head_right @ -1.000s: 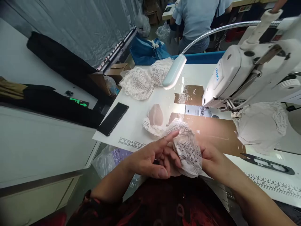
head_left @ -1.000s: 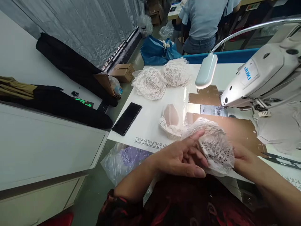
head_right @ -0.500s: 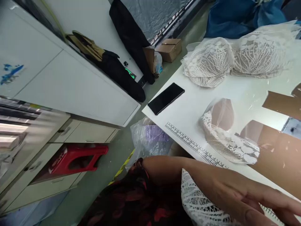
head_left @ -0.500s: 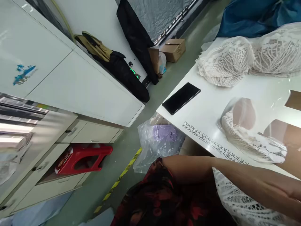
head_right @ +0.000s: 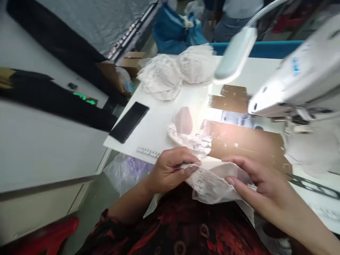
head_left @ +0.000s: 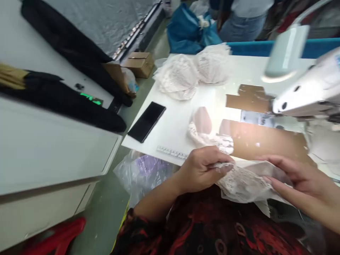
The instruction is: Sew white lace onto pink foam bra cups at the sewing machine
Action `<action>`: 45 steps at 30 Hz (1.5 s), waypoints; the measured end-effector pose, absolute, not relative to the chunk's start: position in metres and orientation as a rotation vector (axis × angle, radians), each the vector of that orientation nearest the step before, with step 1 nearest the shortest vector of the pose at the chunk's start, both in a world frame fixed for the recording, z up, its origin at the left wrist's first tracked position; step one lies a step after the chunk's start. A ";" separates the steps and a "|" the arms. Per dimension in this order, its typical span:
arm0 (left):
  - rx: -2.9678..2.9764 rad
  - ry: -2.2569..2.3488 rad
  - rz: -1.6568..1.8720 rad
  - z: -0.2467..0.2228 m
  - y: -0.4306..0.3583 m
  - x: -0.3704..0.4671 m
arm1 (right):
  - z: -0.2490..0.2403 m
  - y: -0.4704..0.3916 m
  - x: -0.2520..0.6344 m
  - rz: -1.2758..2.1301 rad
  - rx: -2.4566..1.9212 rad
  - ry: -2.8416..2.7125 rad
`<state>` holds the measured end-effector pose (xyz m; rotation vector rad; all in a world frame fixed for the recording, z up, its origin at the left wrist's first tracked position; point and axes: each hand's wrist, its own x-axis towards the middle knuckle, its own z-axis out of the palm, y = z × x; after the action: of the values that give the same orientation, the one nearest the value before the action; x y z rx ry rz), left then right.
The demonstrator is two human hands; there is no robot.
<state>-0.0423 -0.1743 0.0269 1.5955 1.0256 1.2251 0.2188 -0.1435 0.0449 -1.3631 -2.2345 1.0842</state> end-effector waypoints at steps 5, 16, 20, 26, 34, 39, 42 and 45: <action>1.846 0.998 1.226 0.046 -0.169 -0.041 | 0.045 -0.133 0.221 1.039 -1.496 -2.131; 1.659 0.809 0.860 0.052 -0.143 -0.013 | 0.050 -0.130 0.217 1.432 -0.884 -2.085; 1.536 0.910 0.944 0.038 -0.136 -0.006 | 0.048 -0.123 0.226 1.650 -0.901 -2.077; 1.549 0.999 1.064 0.032 -0.138 0.005 | 0.043 -0.118 0.233 1.762 -0.908 -2.058; 1.465 0.991 0.852 0.035 -0.133 0.005 | 0.027 -0.122 0.217 1.787 -1.068 -1.712; 1.249 0.992 0.817 0.036 -0.132 -0.003 | 0.025 -0.120 0.223 1.928 -1.043 -1.563; 1.325 1.022 0.874 0.036 -0.132 -0.001 | 0.028 -0.117 0.219 1.806 -1.055 -1.716; 1.083 0.977 0.904 0.031 -0.131 -0.004 | 0.030 -0.116 0.216 1.683 -1.088 -1.733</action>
<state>-0.0044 -0.1305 0.0305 1.0828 0.9774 0.9041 0.2161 -0.1158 0.0295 -1.0882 -1.7327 1.6832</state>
